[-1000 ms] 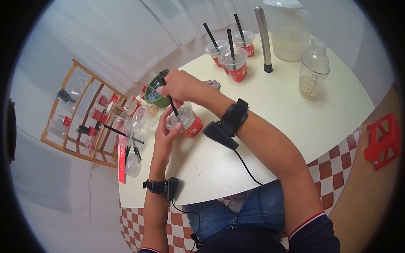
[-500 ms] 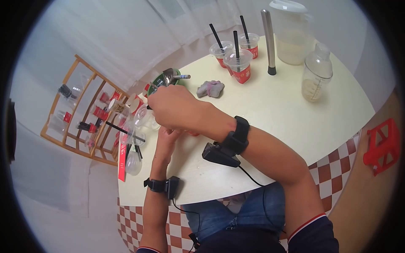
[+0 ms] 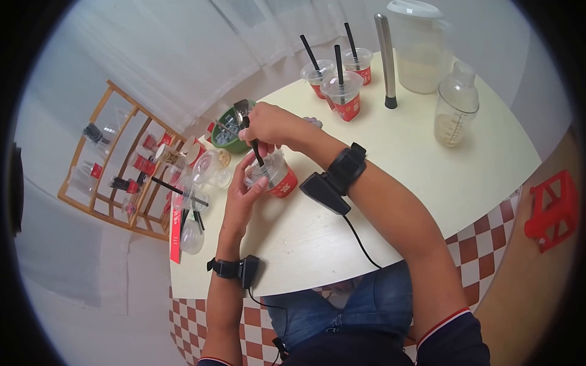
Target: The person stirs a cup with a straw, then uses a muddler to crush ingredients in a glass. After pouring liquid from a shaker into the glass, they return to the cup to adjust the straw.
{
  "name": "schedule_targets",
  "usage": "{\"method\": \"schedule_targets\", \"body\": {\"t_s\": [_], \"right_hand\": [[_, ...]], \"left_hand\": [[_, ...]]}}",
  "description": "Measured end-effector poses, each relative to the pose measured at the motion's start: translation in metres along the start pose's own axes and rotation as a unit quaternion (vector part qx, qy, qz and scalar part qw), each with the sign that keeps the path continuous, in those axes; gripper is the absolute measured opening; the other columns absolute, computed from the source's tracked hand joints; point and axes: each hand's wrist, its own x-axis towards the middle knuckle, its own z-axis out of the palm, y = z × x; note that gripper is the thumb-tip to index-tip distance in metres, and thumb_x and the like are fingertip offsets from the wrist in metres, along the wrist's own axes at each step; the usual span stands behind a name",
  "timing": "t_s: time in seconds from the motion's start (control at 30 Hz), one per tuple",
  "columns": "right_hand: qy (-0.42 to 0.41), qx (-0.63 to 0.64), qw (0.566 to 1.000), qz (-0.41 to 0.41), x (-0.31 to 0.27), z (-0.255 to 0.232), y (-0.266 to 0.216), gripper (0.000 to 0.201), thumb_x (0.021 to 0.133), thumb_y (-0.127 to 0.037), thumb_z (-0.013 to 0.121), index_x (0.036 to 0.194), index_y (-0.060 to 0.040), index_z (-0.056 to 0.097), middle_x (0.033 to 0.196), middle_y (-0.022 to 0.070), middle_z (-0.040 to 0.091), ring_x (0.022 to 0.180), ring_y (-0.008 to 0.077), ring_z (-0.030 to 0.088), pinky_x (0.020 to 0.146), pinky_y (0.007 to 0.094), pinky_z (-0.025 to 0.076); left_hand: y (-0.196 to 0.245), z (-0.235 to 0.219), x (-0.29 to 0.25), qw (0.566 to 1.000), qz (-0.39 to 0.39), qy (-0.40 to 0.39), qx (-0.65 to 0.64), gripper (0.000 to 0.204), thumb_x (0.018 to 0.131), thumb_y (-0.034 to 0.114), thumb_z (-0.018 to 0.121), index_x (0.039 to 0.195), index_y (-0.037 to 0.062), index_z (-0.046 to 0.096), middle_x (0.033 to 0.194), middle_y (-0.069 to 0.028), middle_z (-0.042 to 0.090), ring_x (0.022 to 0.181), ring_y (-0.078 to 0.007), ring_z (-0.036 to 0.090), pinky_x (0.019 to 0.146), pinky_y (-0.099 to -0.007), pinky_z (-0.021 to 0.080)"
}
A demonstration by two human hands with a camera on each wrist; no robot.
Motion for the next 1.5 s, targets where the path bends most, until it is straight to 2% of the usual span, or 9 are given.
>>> {"method": "schedule_targets", "body": {"t_s": [0.27, 0.37, 0.47, 0.57, 0.87, 0.97, 1.1, 1.27, 1.5], "right_hand": [[0.040, -0.087, 0.995, 0.000, -0.004, 0.013, -0.011, 0.024, 0.091, -0.018, 0.071, 0.078, 0.0017, 0.069, 0.061, 0.0118, 0.065, 0.055, 0.0213, 0.066, 0.056, 0.0359, 0.051], [0.173, -0.358, 0.855, -0.333, -0.011, 0.030, 0.000, 0.018, 0.085, -0.015, 0.072, 0.080, 0.0017, 0.071, 0.072, 0.0187, 0.069, 0.066, 0.0325, 0.071, 0.062, 0.0444, 0.055], [0.005, -0.451, 0.867, -0.211, -0.042, 0.048, -0.037, 0.014, 0.079, -0.013, 0.072, 0.084, -0.0001, 0.073, 0.083, 0.0232, 0.070, 0.077, 0.0408, 0.071, 0.071, 0.0500, 0.057], [0.029, -0.499, 0.831, -0.243, -0.044, 0.060, -0.035, 0.020, 0.074, -0.014, 0.077, 0.090, -0.0025, 0.076, 0.087, 0.0196, 0.073, 0.081, 0.0375, 0.075, 0.070, 0.0464, 0.059], [0.004, -0.439, 0.883, -0.165, -0.052, 0.048, -0.053, 0.016, 0.081, -0.012, 0.069, 0.088, 0.0011, 0.073, 0.085, 0.0240, 0.071, 0.086, 0.0410, 0.071, 0.076, 0.0500, 0.056], [0.079, -0.403, 0.890, -0.199, -0.033, 0.049, -0.029, 0.016, 0.087, -0.015, 0.069, 0.086, 0.0015, 0.072, 0.077, 0.0201, 0.071, 0.073, 0.0348, 0.072, 0.069, 0.0453, 0.056], [0.036, -0.165, 0.982, -0.081, -0.003, 0.009, -0.007, 0.022, 0.092, -0.019, 0.070, 0.083, 0.0013, 0.071, 0.063, 0.0117, 0.067, 0.057, 0.0215, 0.067, 0.057, 0.0358, 0.052], [0.020, -0.046, 0.999, -0.008, 0.002, 0.009, -0.002, 0.026, 0.094, -0.021, 0.069, 0.080, 0.0010, 0.070, 0.058, 0.0083, 0.064, 0.053, 0.0163, 0.063, 0.055, 0.0334, 0.049], [0.067, -0.293, 0.946, -0.125, -0.007, 0.015, -0.010, 0.048, 0.089, -0.038, 0.075, 0.110, 0.0057, 0.068, 0.103, 0.0224, 0.073, 0.088, 0.0372, 0.070, 0.080, 0.0459, 0.054]], "left_hand": [[0.002, 0.000, -0.002, 1.000, -0.007, -0.010, -0.008, 0.077, 0.095, 0.031, 0.075, 0.158, 0.0075, 0.038, 0.141, -0.0152, 0.054, 0.132, -0.0234, 0.053, 0.111, -0.0381, 0.043], [0.000, 0.000, -0.002, 1.000, -0.003, 0.001, 0.005, 0.077, 0.094, 0.032, 0.077, 0.156, 0.0061, 0.041, 0.142, -0.0137, 0.056, 0.130, -0.0220, 0.055, 0.110, -0.0372, 0.043], [-0.008, -0.003, -0.002, 0.999, 0.017, 0.018, 0.025, 0.076, 0.090, 0.034, 0.080, 0.151, 0.0028, 0.045, 0.141, -0.0116, 0.059, 0.126, -0.0216, 0.058, 0.109, -0.0368, 0.044], [-0.009, -0.009, -0.002, 0.999, -0.005, 0.019, 0.049, 0.071, 0.090, 0.033, 0.081, 0.146, 0.0029, 0.048, 0.137, -0.0092, 0.061, 0.124, -0.0200, 0.060, 0.108, -0.0361, 0.044], [-0.009, -0.009, -0.003, 0.999, -0.034, 0.002, 0.017, 0.067, 0.091, 0.030, 0.081, 0.145, 0.0053, 0.050, 0.133, -0.0080, 0.062, 0.123, -0.0188, 0.060, 0.107, -0.0352, 0.046], [-0.004, -0.007, -0.003, 0.999, -0.031, 0.000, 0.011, 0.072, 0.092, 0.031, 0.081, 0.150, 0.0059, 0.047, 0.135, -0.0096, 0.061, 0.124, -0.0205, 0.060, 0.107, -0.0358, 0.046], [0.002, 0.000, -0.002, 1.000, -0.002, 0.002, 0.010, 0.078, 0.092, 0.034, 0.079, 0.155, 0.0061, 0.043, 0.139, -0.0128, 0.059, 0.126, -0.0224, 0.058, 0.108, -0.0370, 0.045], [0.002, 0.001, -0.001, 1.000, 0.000, 0.005, 0.013, 0.080, 0.092, 0.036, 0.079, 0.156, 0.0052, 0.043, 0.140, -0.0144, 0.059, 0.128, -0.0231, 0.057, 0.109, -0.0378, 0.045], [0.000, 0.001, -0.002, 1.000, -0.005, 0.012, 0.002, 0.085, 0.096, 0.038, 0.074, 0.163, 0.0080, 0.029, 0.153, -0.0187, 0.047, 0.138, -0.0266, 0.051, 0.113, -0.0402, 0.042]]}}
